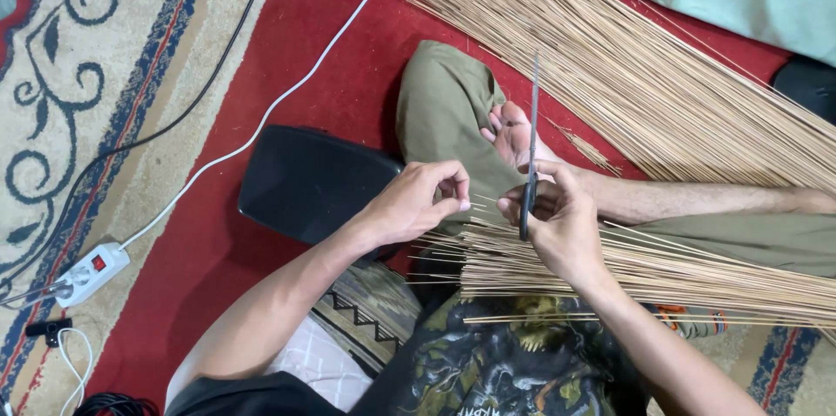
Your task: Trimming the ends of a bundle of thin wooden sticks using scissors to make them even.
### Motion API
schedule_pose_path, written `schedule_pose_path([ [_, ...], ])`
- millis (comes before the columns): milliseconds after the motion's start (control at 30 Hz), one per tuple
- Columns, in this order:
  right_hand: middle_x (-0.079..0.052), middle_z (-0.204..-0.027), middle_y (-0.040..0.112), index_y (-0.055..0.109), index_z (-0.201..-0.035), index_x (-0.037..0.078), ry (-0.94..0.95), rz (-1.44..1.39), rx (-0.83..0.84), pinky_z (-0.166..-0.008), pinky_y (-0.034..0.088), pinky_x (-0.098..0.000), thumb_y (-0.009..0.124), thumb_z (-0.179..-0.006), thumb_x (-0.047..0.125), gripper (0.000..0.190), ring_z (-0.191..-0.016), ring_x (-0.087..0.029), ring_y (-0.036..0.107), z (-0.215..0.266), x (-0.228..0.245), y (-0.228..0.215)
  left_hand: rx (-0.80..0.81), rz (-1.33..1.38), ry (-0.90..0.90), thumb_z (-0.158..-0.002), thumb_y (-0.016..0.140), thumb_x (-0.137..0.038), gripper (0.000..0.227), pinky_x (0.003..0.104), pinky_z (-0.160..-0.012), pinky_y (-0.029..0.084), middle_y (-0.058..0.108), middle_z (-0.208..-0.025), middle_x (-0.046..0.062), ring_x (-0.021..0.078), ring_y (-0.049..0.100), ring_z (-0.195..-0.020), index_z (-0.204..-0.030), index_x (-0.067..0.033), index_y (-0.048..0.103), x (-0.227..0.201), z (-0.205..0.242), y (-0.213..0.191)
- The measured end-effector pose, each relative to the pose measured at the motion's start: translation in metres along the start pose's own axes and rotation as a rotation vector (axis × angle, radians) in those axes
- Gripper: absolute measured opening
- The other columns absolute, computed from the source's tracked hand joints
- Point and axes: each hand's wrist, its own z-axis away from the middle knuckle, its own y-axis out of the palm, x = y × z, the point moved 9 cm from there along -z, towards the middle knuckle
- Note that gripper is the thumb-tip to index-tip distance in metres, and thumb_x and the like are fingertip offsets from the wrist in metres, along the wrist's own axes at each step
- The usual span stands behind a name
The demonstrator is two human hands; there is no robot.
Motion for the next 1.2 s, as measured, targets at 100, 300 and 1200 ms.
schedule_pose_path([
  [100,-0.015,-0.086,0.076,0.061,-0.126,0.003,0.018,0.021,0.042,-0.069,0.064,-0.0258,0.088,-0.075,-0.001,0.058,-0.075,-0.017,0.074,-0.008,-0.014,-0.004,0.008,0.017,0.028,-0.085,0.07,-0.003,0.009,0.031,-0.063,0.053,0.071,-0.081,0.005,0.0188,0.069,-0.077,-0.087,-0.0112,0.066,-0.005,-0.02,0.012],
  [300,-0.016,-0.08,0.075,0.062,-0.121,0.003,0.076,-0.033,-0.007,-0.063,0.063,-0.0256,0.086,-0.077,-0.003,0.051,-0.066,-0.016,0.071,-0.022,-0.02,-0.04,0.035,0.032,0.096,-0.083,0.071,-0.004,0.011,0.034,-0.064,0.053,0.072,-0.083,0.007,0.022,0.069,-0.079,-0.089,-0.0116,0.065,-0.014,-0.063,0.039],
  [1200,-0.01,-0.084,0.077,0.064,-0.132,0.008,0.459,0.21,-0.402,-0.067,0.062,-0.0311,0.085,-0.078,0.004,0.058,-0.074,-0.018,0.075,-0.108,-0.13,-0.219,0.114,-0.415,-0.159,-0.094,0.066,-0.026,0.016,0.041,-0.085,0.061,0.074,-0.1,-0.003,0.0234,0.074,-0.098,-0.104,-0.0274,0.078,0.066,-0.275,0.178],
])
